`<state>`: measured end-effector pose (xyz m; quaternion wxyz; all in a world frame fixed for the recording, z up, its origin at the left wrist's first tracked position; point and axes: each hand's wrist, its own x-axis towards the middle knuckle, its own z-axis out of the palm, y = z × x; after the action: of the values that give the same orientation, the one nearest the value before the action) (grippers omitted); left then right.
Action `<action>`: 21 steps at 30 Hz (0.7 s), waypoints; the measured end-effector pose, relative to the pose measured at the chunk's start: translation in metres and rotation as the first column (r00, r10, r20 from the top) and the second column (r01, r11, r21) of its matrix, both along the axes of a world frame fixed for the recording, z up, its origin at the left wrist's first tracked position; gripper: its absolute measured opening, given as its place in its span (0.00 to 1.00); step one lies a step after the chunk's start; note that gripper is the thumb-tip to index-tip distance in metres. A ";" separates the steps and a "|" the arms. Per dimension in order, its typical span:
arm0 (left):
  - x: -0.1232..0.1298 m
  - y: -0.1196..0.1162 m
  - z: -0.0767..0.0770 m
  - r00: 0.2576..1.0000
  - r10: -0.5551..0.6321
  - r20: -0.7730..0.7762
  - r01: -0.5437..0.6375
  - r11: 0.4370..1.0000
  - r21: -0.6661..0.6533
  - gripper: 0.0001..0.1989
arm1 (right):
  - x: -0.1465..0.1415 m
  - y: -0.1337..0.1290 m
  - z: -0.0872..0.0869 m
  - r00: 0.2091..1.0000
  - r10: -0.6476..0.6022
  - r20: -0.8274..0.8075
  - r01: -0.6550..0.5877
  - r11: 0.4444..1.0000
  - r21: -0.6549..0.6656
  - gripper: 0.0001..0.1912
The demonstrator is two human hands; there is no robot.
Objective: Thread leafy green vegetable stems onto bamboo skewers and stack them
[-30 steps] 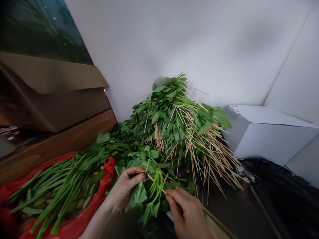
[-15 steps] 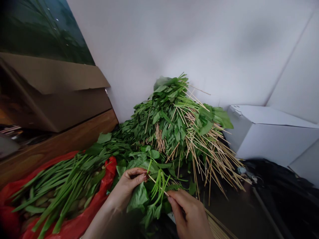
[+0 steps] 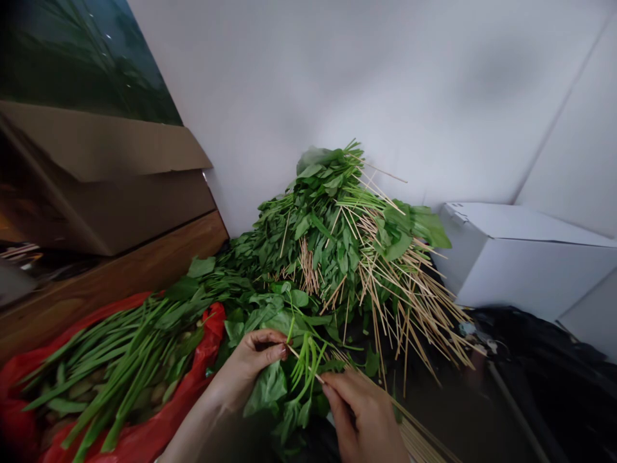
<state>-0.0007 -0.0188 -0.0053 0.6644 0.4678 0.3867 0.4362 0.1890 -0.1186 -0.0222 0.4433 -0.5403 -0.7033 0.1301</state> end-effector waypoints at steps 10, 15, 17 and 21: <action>-0.004 0.010 -0.013 0.963 -0.190 -0.190 0.214 0.970 0.112 0.15 | 0.013 -0.010 -0.024 0.988 -0.018 -0.154 -0.002 0.992 -0.129 0.14; 0.006 0.042 -0.018 0.739 0.153 -0.656 0.306 0.791 0.530 0.07 | 0.031 -0.021 -0.037 0.961 -0.096 -0.258 0.044 0.979 -0.202 0.15; 0.016 0.050 -0.023 0.586 0.272 -0.763 0.440 0.684 0.582 0.10 | 0.034 -0.023 -0.039 0.961 -0.099 -0.257 0.044 0.977 -0.210 0.15; 0.033 0.062 -0.033 0.305 0.464 -0.832 0.633 0.554 0.541 0.14 | 0.037 -0.022 -0.037 0.981 -0.027 -0.192 -0.012 0.980 -0.201 0.14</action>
<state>0.0321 0.0432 -0.0380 0.0197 0.8994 0.4097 0.1511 0.2259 -0.1405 -0.0595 0.4532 -0.5697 -0.6381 0.2508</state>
